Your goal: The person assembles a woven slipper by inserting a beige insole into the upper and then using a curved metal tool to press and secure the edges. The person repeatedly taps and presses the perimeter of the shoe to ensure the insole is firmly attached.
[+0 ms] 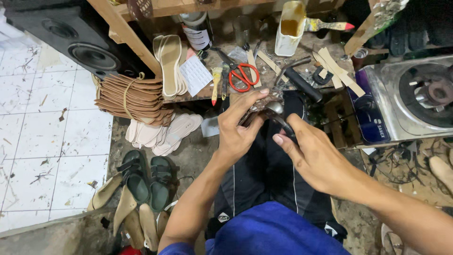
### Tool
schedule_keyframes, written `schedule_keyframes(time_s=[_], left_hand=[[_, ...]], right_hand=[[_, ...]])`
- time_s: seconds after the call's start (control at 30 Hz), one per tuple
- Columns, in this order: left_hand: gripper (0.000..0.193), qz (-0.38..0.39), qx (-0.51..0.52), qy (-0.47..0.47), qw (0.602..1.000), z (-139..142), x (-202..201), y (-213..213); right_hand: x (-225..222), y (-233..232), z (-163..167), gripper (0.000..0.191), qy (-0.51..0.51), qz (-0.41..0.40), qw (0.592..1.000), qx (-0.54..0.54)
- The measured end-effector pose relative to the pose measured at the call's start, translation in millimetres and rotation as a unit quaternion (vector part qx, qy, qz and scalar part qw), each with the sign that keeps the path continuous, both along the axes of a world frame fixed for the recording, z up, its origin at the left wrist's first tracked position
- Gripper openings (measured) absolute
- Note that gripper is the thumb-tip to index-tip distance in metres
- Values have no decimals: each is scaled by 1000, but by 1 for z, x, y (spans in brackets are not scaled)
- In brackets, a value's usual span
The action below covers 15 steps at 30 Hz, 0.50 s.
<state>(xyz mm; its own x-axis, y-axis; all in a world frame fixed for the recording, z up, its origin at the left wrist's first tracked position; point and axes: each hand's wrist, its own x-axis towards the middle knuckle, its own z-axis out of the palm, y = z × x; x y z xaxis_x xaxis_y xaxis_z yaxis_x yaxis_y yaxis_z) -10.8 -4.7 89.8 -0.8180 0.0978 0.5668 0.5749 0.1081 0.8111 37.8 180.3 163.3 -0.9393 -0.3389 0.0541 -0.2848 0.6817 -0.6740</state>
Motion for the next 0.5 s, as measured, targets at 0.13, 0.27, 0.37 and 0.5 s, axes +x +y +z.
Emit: schedule_keyframes(time_s=[0.13,0.27,0.37,0.5], left_hand=[[48,19,13,14,1000,-6,-15,-5],[52,46,-1,3,999,1,-28,-8],[57,-22,20,-83,996,15,-28,-15],[62,-211,158,-228,937,28,-25,-34]], right_hand=[[-19,-30,-33,25,127,-15,986,-111],[-31,-32,-41,24,0,-61,998,-17],[-34,-27,-36,24,49,-26,998,-24],[-30,-33,-37,25,31,-45,998,-15]])
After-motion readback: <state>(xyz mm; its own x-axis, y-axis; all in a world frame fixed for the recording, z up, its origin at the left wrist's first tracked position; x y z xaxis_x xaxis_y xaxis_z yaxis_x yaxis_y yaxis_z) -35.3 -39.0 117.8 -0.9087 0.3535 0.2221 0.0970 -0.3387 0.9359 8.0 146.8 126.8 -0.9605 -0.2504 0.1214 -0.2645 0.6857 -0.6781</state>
